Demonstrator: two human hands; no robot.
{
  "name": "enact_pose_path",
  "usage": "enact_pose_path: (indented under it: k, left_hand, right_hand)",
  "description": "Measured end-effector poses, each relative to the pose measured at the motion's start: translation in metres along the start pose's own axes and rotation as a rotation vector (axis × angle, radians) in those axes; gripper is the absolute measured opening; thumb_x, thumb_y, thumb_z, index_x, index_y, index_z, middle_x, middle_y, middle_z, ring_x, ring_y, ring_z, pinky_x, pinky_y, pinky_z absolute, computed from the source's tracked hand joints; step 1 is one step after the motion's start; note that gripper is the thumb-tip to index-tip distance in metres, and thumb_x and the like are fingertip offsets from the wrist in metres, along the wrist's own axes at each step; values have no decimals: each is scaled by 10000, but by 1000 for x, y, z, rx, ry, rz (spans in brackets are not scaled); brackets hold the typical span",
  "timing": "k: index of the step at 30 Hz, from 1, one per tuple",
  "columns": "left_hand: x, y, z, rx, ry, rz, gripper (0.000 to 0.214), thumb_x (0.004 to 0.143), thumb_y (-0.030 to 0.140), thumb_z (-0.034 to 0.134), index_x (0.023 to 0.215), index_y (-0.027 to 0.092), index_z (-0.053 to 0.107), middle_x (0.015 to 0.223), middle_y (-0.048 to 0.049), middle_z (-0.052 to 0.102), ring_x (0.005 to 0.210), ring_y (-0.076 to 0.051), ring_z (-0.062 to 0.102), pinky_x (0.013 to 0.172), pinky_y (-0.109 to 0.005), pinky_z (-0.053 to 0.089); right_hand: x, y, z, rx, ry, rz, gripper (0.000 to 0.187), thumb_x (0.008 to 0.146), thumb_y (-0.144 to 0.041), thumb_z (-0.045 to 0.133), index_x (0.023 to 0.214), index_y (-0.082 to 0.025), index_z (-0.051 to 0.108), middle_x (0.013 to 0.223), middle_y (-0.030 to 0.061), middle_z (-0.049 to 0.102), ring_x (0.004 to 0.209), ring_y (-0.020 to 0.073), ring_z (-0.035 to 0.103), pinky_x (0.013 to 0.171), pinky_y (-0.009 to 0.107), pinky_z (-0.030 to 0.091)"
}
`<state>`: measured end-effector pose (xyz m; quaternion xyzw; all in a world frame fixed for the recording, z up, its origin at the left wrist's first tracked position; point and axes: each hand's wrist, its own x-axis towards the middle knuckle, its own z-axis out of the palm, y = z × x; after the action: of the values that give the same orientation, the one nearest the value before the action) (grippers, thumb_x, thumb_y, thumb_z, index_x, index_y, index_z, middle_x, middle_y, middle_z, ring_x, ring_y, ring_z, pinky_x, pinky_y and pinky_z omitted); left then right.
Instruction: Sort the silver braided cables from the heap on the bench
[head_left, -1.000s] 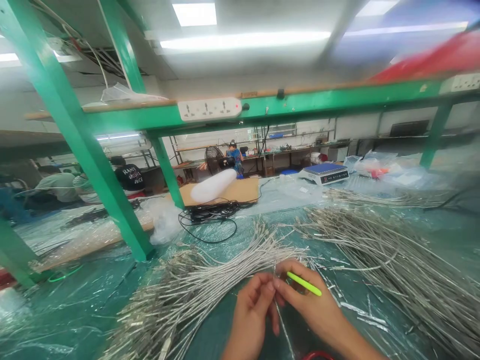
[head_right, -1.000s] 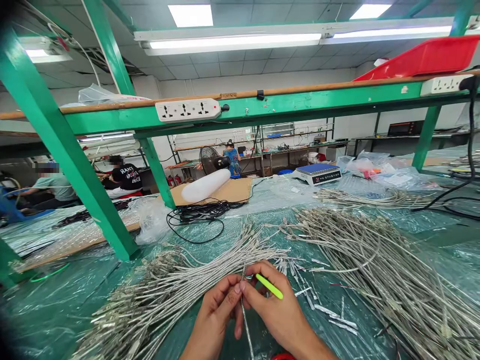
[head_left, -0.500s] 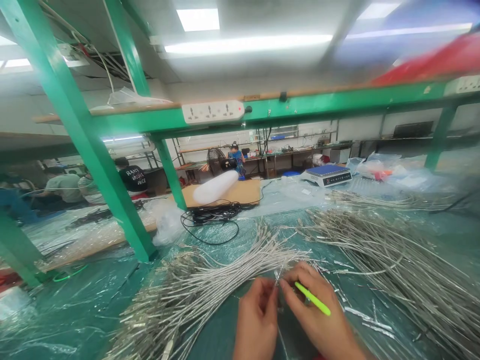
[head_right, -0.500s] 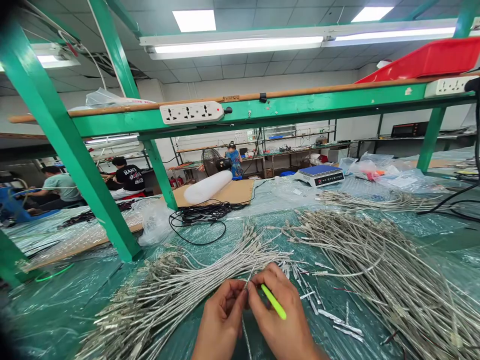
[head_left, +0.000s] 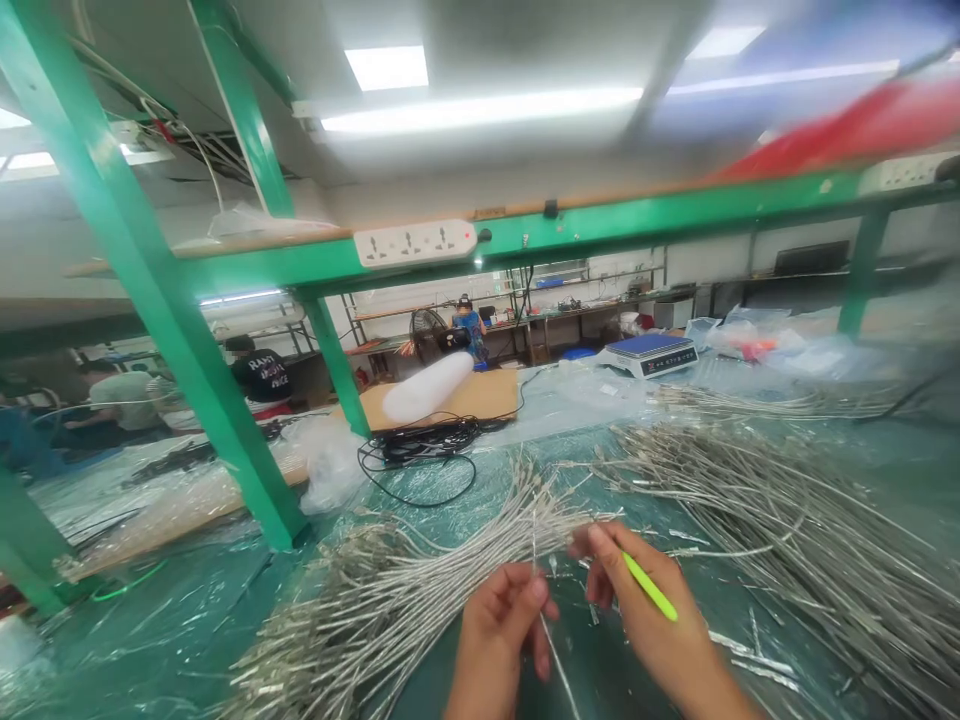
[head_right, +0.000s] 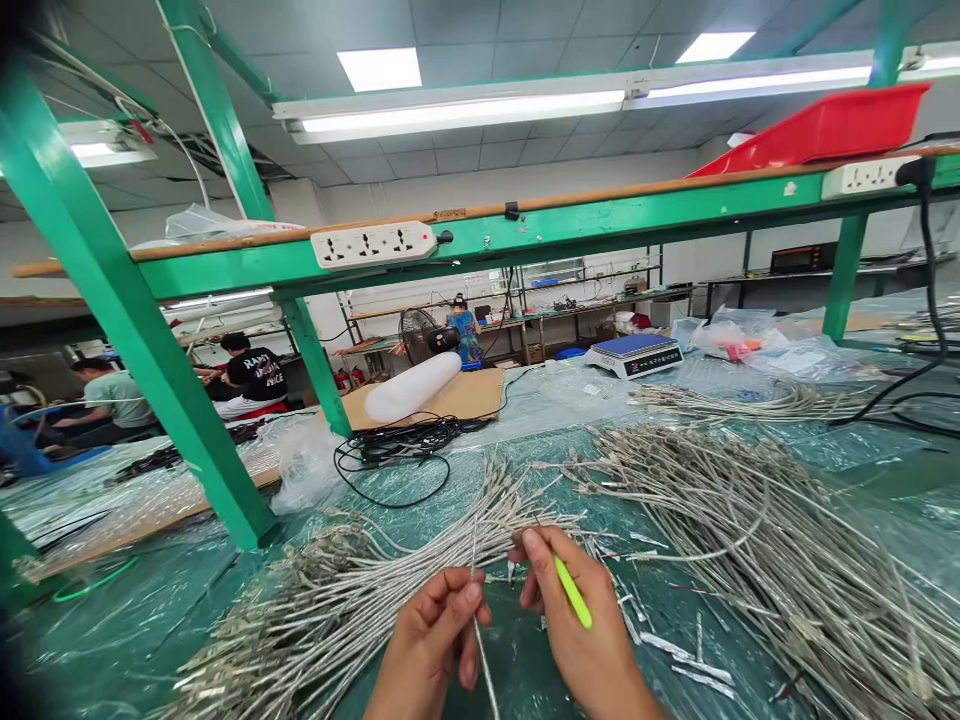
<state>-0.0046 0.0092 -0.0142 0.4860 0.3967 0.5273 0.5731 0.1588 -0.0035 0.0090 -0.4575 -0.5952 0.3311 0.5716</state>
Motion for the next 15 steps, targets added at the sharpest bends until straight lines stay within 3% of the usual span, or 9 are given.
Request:
enact_pose_path:
  k: [4,8,15]
  left_hand:
    - [-2,2,1,-123,-69,-22,316,760,416,728,899,137,673,669,-10,669,297,-25,420,321,-156,334]
    - [-3,3,2,-137,-103,-17,312,742,431,747,871,150,707,672,-14,677,292,-21,434,321,-151,345]
    - [-6,4,4,74,-92,54,335,760,456,726,838,130,710,606,-3,638,297,-25,457,333,-138,305]
  right_hand:
    - [1,-1,4,30,-87,14,271,926,-410,506,831,-183,620,623,-16,556,573,145,531,555,229,429]
    - [0,-3,5,54,-173,-8,212,877,-381,580,884,-176,632,706,6,598,668,166,556,626,245,446]
    - [-3,-6,7,99,-207,7,209,822,-361,634,885,-161,642,666,-8,553,623,152,526,575,233,416]
